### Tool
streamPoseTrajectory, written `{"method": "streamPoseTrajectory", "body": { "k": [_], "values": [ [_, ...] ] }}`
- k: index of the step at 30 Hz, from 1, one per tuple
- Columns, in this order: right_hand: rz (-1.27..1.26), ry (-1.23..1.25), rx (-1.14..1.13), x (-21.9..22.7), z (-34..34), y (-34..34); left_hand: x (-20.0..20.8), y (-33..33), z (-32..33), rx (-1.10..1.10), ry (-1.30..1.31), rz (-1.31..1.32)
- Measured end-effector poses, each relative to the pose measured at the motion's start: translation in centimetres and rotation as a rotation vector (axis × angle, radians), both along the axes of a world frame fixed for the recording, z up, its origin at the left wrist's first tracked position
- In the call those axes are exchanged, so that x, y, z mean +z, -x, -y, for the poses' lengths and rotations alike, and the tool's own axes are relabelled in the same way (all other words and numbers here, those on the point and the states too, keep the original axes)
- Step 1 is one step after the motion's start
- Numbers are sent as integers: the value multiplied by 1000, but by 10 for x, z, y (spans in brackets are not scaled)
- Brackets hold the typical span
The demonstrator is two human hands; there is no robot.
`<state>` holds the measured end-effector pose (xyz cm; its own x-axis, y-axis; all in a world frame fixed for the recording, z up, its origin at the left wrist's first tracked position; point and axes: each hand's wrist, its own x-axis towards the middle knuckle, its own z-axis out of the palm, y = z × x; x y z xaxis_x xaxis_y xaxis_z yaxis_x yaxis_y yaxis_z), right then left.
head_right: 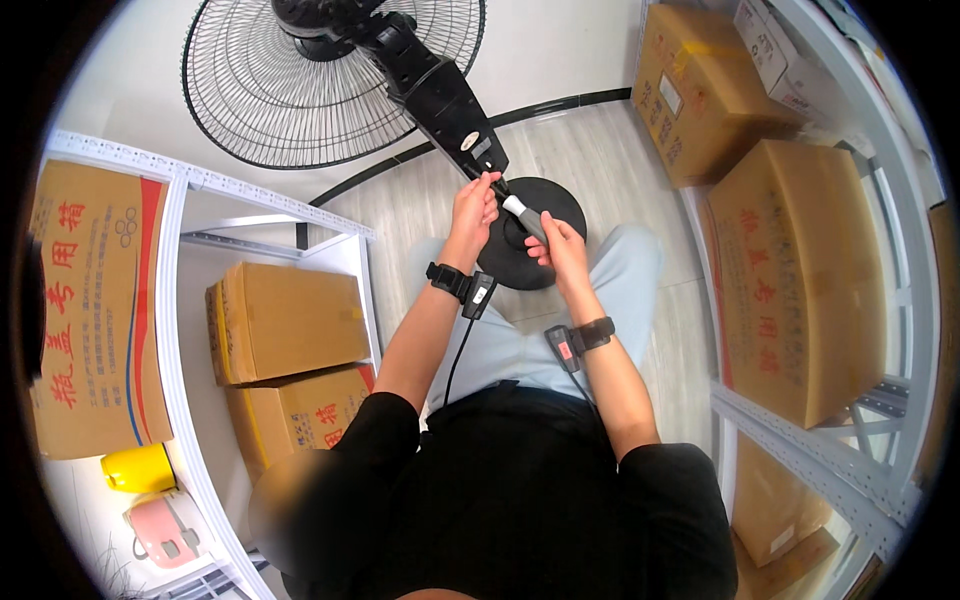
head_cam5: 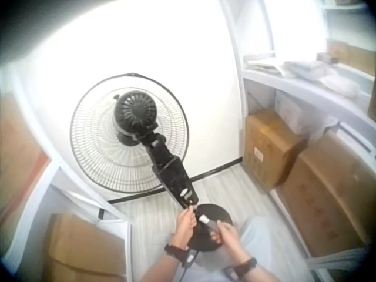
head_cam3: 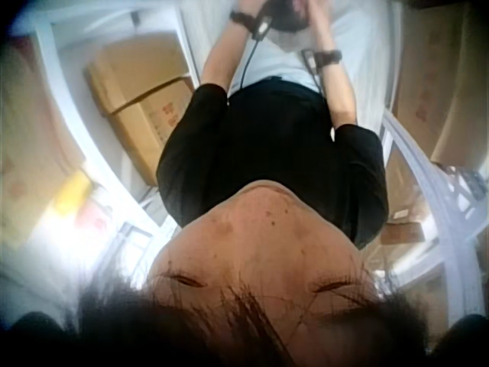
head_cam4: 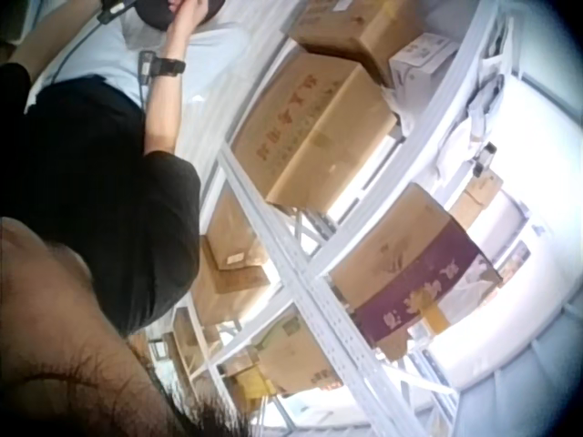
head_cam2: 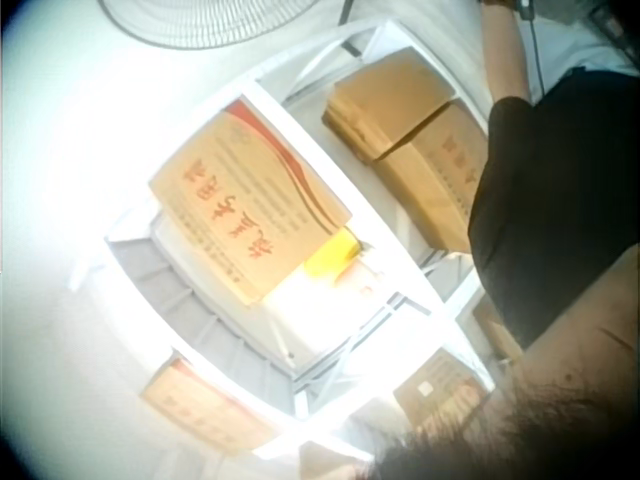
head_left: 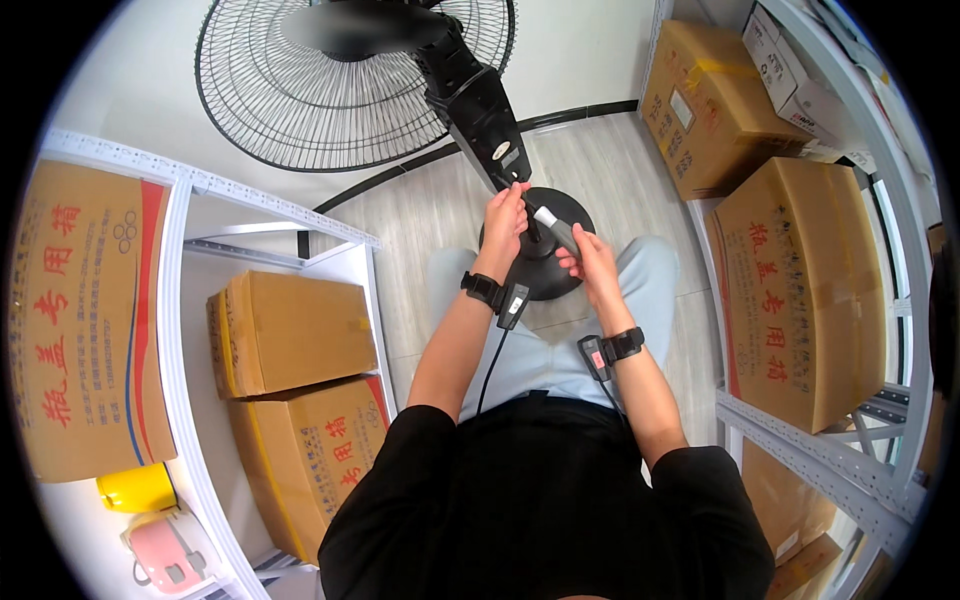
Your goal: The person sits on the floor and uses a screwdriver to tighten screws on the stand of a black pedestal fan. They repeatedly adjust the fan's position and continue screwing into the stand throughout the clip.
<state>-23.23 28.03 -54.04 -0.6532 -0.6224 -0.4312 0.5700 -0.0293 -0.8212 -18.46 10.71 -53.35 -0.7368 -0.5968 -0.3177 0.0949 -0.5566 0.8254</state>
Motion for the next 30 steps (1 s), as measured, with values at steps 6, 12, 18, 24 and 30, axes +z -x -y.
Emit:
{"method": "streamPoseTrajectory", "body": {
  "k": [6, 12, 18, 24, 30],
  "values": [
    [-81, -59, 12, 5, 10, -8, -1, 0, 6, 23, 1, -17],
    [-197, -143, 26, 20, 21, -10, 4, -1, 16, 29, -43, -18],
    [136, 5, 125, 9, 17, 4, 6, -1, 13, -5, -81, -21],
    [156, 66, 243, 4, 14, 12, 4, 2, 14, -21, -67, -27],
    [-990, -355, 35, 23, 12, -10, -7, -5, 22, -54, -103, -81]
  ]
}}
